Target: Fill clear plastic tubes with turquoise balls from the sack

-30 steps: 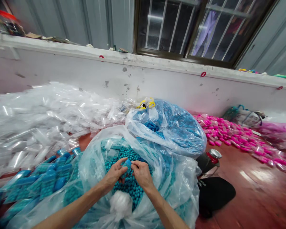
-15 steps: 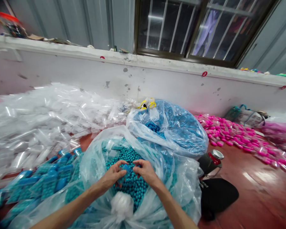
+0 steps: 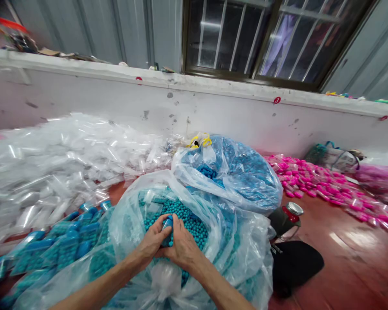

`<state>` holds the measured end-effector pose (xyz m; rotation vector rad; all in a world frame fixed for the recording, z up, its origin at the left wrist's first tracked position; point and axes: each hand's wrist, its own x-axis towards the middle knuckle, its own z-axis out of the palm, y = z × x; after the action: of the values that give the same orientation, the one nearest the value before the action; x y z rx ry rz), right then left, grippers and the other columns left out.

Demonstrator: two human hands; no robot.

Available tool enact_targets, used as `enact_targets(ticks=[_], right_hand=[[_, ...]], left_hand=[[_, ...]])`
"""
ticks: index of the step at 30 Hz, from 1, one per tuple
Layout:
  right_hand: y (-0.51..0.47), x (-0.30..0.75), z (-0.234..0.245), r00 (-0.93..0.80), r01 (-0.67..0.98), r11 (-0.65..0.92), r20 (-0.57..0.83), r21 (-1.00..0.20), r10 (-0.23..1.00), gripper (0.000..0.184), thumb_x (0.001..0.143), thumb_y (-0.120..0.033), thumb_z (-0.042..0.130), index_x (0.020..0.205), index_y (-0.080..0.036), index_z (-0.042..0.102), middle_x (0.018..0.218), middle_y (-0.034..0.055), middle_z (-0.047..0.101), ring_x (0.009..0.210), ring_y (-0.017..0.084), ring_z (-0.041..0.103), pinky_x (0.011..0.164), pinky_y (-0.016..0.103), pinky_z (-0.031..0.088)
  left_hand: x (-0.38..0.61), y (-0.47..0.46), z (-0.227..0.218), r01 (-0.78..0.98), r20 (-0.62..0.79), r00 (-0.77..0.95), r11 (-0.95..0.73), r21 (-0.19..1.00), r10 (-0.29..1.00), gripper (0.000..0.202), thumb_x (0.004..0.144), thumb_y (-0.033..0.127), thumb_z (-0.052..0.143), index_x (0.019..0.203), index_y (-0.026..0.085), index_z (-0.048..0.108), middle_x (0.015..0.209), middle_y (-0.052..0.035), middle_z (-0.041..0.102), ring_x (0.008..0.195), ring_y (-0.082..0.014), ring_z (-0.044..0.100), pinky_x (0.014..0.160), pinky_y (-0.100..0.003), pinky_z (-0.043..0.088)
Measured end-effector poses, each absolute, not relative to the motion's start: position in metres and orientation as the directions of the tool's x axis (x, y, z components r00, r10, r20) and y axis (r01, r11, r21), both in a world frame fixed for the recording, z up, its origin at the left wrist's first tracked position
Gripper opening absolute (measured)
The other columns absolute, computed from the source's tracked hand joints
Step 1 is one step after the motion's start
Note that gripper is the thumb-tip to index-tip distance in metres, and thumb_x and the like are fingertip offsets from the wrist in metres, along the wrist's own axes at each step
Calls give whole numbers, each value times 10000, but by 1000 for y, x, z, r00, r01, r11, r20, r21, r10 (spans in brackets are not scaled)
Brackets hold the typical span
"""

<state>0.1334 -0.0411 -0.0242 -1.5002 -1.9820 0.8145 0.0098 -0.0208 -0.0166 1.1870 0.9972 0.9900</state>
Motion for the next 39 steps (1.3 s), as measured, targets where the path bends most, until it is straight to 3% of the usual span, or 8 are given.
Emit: enact_targets(ticks=[7, 17, 22, 27, 30, 33, 36, 39], right_hand=[[-50, 123, -18, -176, 654, 282, 222, -702, 959, 644, 625, -233, 606, 1205, -107, 355, 1094, 151, 502, 956, 264, 540, 793, 411, 463], [-53, 119, -36, -86, 775, 289, 360, -562, 929, 635, 628, -308, 592, 1180, -99, 358, 966, 134, 542, 826, 276, 582, 675, 399, 489], [-55, 116, -37, -88, 740, 235, 255, -631, 963, 627, 654, -259, 567, 1219, -102, 347, 1066, 152, 511, 901, 270, 563, 753, 402, 470], [-52, 127, -29, -310, 589, 224, 40, -776, 950, 862, 636, -272, 640, 1356, -184, 175, 1234, 121, 419, 825, 180, 556, 755, 328, 470], [-48, 143, -33, -289, 585, 186, 12, -790, 957, 673, 738, -256, 549, 1335, -157, 254, 1207, 119, 443, 729, 133, 548, 756, 297, 460], [-43, 157, -39, -287, 679, 228, 35, -698, 957, 453, 795, -226, 479, 1234, -131, 417, 1075, 102, 535, 804, 156, 554, 792, 292, 434], [-31, 151, -37, -373, 784, 374, 105, -496, 922, 289, 830, -165, 425, 1099, -166, 531, 985, 71, 587, 904, 180, 535, 794, 290, 415], [-9, 116, -28, -533, 805, 555, 155, -212, 832, 256, 836, -76, 362, 906, -183, 584, 868, 43, 601, 824, 185, 529, 722, 309, 415]], left_hand=[[16, -24, -25, -69, -67, 249, 86, 994, 966, 319, 698, 233, 490, 1009, 164, 471, 786, 2, 550, 728, -134, 516, 702, -250, 426], [23, -25, -22, 55, -30, 209, 19, 998, 977, 185, 720, 268, 475, 879, 176, 484, 608, 57, 445, 539, -88, 400, 530, -198, 349], [23, -26, -27, 193, 9, 171, -43, 980, 985, 178, 745, 279, 432, 876, 175, 492, 627, 47, 466, 546, -102, 420, 556, -215, 368], [-21, -23, -5, 398, 20, 267, -129, 908, 963, 271, 768, 302, 411, 994, 174, 487, 633, 39, 488, 575, -120, 459, 566, -222, 389], [-78, -21, 19, 664, -20, 252, -158, 731, 968, 325, 791, 355, 391, 1052, 191, 494, 667, 21, 545, 612, -140, 503, 605, -240, 403], [-131, -21, 34, 945, 49, -4, -12, 326, 999, 377, 814, 338, 370, 1148, 209, 485, 858, -50, 609, 727, -202, 558, 661, -305, 412], [-149, -18, 35, 998, 251, -61, 56, 23, 966, 405, 837, 272, 339, 1212, 177, 460, 1007, -118, 582, 849, -256, 553, 692, -344, 413], [-128, -9, 30, 988, 285, 152, -145, -47, 946, 376, 844, 152, 287, 1118, 177, 544, 960, -98, 605, 871, -222, 545, 740, -321, 407]])
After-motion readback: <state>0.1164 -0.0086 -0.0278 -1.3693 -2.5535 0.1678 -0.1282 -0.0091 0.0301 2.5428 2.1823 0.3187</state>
